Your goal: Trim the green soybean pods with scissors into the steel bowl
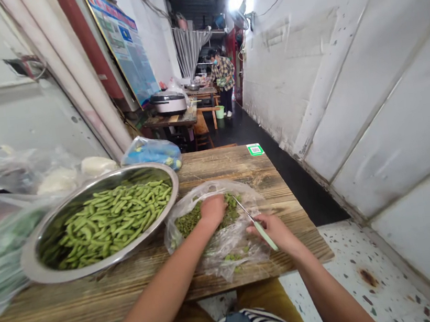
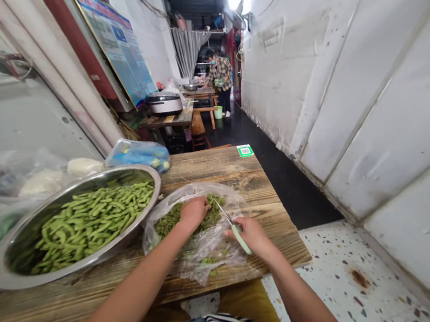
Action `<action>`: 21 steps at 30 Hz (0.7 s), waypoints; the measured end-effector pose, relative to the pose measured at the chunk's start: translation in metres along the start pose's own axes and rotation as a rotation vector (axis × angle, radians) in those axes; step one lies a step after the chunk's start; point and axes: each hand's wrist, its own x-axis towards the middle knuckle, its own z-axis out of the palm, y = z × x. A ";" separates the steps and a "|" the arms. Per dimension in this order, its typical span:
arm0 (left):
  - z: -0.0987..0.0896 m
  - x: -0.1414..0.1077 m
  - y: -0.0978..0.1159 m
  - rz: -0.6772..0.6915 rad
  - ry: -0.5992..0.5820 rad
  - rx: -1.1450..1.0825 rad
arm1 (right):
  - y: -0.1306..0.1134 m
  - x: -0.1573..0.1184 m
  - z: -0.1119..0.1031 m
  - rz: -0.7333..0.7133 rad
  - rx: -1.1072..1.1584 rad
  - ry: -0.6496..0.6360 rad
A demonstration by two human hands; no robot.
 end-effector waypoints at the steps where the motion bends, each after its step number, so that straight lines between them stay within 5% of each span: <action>1: -0.001 0.001 -0.002 -0.001 0.001 -0.014 | 0.000 0.000 0.000 0.002 -0.003 0.002; 6: -0.009 -0.009 -0.015 -0.043 0.052 -0.536 | -0.005 -0.001 -0.002 0.038 0.012 -0.019; 11: -0.006 -0.032 -0.027 -0.169 -0.187 -1.287 | -0.021 -0.007 -0.002 0.030 0.139 -0.180; 15: -0.006 -0.045 -0.031 -0.133 -0.247 -1.404 | -0.033 -0.007 0.001 0.030 0.163 -0.238; 21: -0.013 -0.052 -0.033 -0.111 -0.185 -1.344 | -0.041 -0.006 0.001 0.050 0.176 -0.298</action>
